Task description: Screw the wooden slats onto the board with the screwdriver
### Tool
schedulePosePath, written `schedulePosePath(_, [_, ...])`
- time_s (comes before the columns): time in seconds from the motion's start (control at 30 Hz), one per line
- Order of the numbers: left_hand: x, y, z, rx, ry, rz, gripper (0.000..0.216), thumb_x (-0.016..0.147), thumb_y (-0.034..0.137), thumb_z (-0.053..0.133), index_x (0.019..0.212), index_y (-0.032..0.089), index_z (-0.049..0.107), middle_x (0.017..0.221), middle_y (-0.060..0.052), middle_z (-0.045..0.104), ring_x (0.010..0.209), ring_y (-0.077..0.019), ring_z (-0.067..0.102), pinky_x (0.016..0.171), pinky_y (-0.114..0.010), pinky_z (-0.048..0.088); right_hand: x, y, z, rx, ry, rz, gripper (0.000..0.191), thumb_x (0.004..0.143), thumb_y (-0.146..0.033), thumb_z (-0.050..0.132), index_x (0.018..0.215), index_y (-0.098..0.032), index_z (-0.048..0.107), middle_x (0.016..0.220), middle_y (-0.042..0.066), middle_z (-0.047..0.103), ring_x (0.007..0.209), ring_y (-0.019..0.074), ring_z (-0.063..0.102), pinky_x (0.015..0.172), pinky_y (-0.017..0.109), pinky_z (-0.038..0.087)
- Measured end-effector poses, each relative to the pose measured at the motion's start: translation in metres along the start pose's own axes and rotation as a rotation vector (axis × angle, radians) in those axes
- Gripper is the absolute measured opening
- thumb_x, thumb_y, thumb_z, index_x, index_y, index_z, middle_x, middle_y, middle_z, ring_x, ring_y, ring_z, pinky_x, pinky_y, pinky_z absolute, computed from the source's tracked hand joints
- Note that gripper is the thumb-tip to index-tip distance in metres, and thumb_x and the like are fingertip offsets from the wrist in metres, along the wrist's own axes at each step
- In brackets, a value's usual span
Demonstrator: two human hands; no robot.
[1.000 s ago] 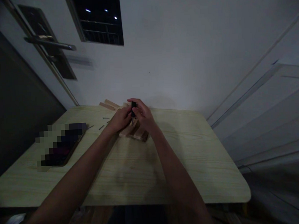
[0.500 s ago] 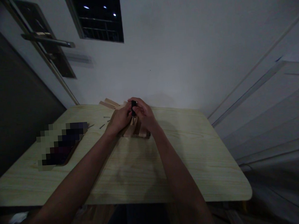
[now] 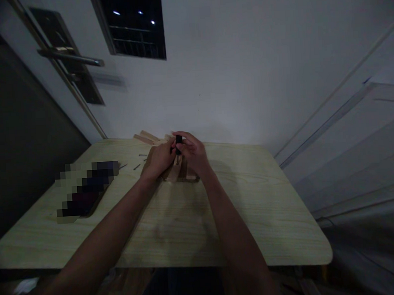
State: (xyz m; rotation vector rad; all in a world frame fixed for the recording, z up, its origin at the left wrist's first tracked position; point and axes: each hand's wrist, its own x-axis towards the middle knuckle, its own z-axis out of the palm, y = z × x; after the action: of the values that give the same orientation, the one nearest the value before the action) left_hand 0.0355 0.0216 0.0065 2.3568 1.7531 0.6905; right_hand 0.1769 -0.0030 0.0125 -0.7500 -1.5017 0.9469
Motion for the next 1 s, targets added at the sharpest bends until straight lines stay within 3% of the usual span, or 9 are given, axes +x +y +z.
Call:
schedulePosePath(0.2, [0.0005,-0.0005,0.0011,-0.049,-0.010,-0.013,0.035,0.101,0.027,0.043,0.133,0.018,0.056,0.113,-0.014,0.074,0.104,-0.0283,0.070,0.085,-0.035,0.051,-0.0002,-0.0053,0.0046,-0.128,0.056,-0.016,0.042,0.081,-0.050,0.073,0.115,-0.027,0.062,0.086,0.000,0.069,0.080,0.0165,0.068,0.078,0.036,0.060])
schedulePosePath(0.37, [0.0013,-0.0021,0.0028,-0.075,0.002,-0.005,0.035,0.102,0.028,0.042,0.132,0.017,0.057,0.112,-0.016,0.074,0.105,-0.0301,0.070,0.085,-0.036,0.051,-0.0002,-0.0089,0.0069,-0.208,0.060,-0.075,0.038,0.083,-0.047,0.071,0.115,-0.028,0.063,0.081,-0.001,0.064,0.071,0.0151,0.063,0.071,0.033,0.060])
schedulePosePath(0.47, [0.0014,-0.0021,0.0027,-0.078,0.006,-0.002,0.034,0.101,0.029,0.043,0.130,0.017,0.058,0.111,-0.015,0.074,0.104,-0.0298,0.071,0.084,-0.036,0.051,-0.0007,-0.0098,0.0070,-0.203,0.017,-0.044,0.041,0.086,-0.048,0.068,0.122,-0.030,0.061,0.095,0.001,0.068,0.073,0.0150,0.064,0.072,0.034,0.061])
schedulePosePath(0.6, [0.0012,-0.0016,0.0012,-0.079,-0.001,-0.015,0.033,0.099,0.028,0.048,0.129,0.020,0.058,0.109,-0.014,0.074,0.101,-0.0291,0.071,0.083,-0.036,0.051,-0.0009,-0.0074,0.0053,-0.155,-0.033,-0.066,0.043,0.090,-0.059,0.058,0.121,-0.028,0.060,0.116,0.005,0.069,0.088,0.0170,0.068,0.084,0.037,0.061])
schedulePosePath(0.8, [0.0009,-0.0026,-0.0016,-0.123,-0.017,-0.006,0.031,0.092,0.024,0.057,0.123,0.023,0.062,0.106,-0.010,0.076,0.098,-0.0287,0.071,0.079,-0.034,0.051,-0.0028,-0.0031,0.0005,-0.032,-0.124,0.011,0.053,0.091,-0.064,0.055,0.130,-0.029,0.052,0.108,0.006,0.072,0.087,0.0177,0.072,0.080,0.035,0.062])
schedulePosePath(1.0, [-0.0029,-0.0003,-0.0060,-0.122,-0.021,0.006,0.032,0.092,0.024,0.056,0.124,0.021,0.062,0.102,-0.010,0.076,0.097,-0.0273,0.071,0.079,-0.032,0.051,-0.0047,-0.0033,-0.0002,-0.094,-0.116,0.037,0.056,0.088,-0.069,0.056,0.129,-0.031,0.052,0.099,0.005,0.072,0.081,0.0177,0.072,0.073,0.034,0.062])
